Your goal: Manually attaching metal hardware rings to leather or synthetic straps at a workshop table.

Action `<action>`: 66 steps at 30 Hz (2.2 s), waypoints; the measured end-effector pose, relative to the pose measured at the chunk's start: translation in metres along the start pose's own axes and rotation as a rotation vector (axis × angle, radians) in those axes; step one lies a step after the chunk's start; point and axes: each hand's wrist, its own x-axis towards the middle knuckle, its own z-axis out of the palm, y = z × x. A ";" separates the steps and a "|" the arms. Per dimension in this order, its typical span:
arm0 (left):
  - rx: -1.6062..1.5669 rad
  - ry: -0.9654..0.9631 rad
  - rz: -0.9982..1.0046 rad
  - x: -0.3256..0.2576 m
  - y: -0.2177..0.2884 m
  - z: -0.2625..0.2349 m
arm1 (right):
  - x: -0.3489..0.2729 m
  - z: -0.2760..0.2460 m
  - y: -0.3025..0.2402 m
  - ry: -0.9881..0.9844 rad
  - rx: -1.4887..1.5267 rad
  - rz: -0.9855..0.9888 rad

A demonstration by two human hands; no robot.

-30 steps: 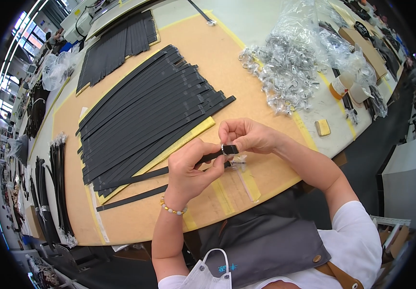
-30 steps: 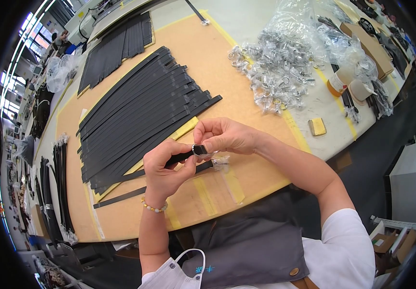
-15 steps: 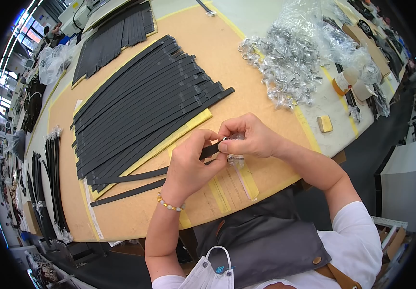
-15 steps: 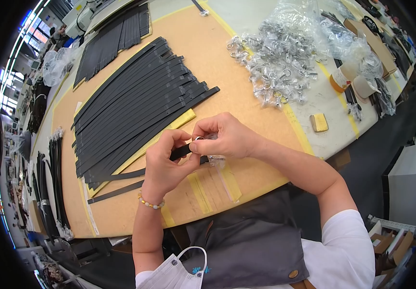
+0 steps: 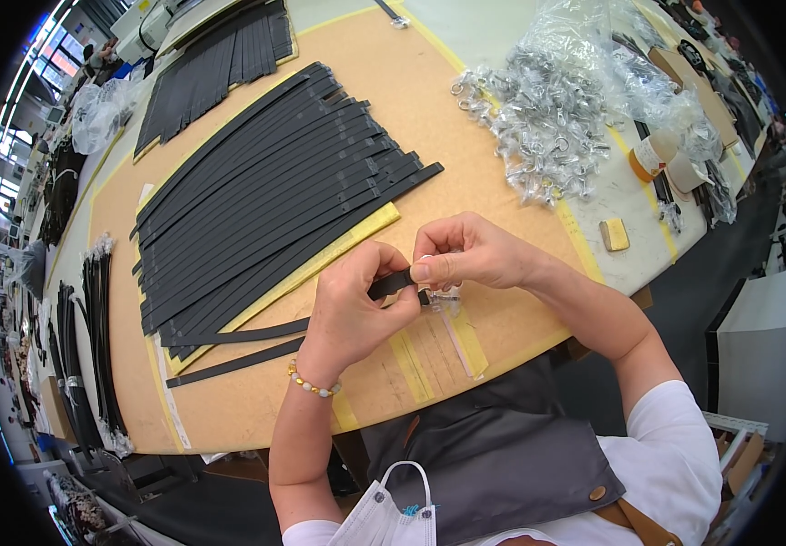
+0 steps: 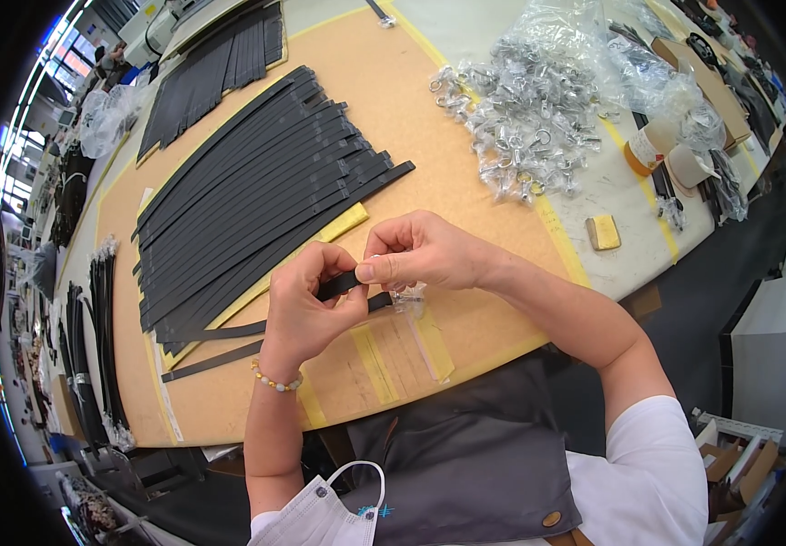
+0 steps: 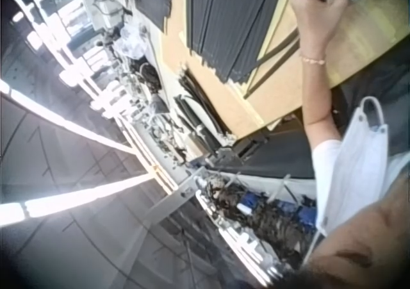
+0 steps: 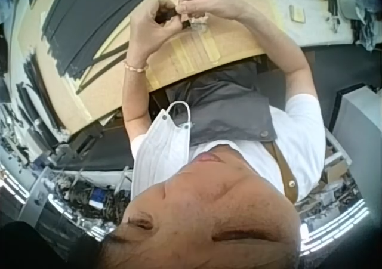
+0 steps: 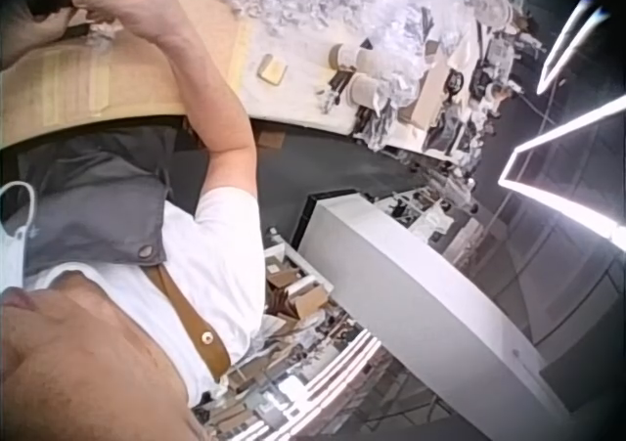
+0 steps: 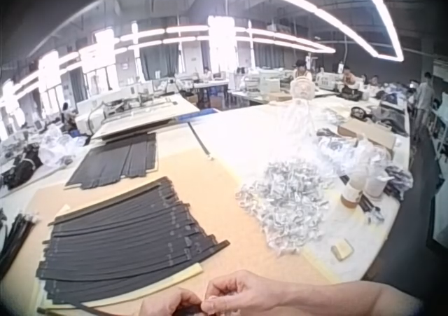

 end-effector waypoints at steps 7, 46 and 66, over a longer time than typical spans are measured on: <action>0.000 -0.008 -0.010 0.000 -0.002 0.002 | 0.001 -0.001 0.002 0.015 -0.009 0.021; 0.145 -0.017 0.200 -0.002 -0.003 -0.001 | -0.001 0.000 0.007 -0.004 0.024 0.026; 0.240 0.073 0.270 -0.005 0.004 0.008 | 0.001 0.007 0.020 -0.006 -0.214 -0.379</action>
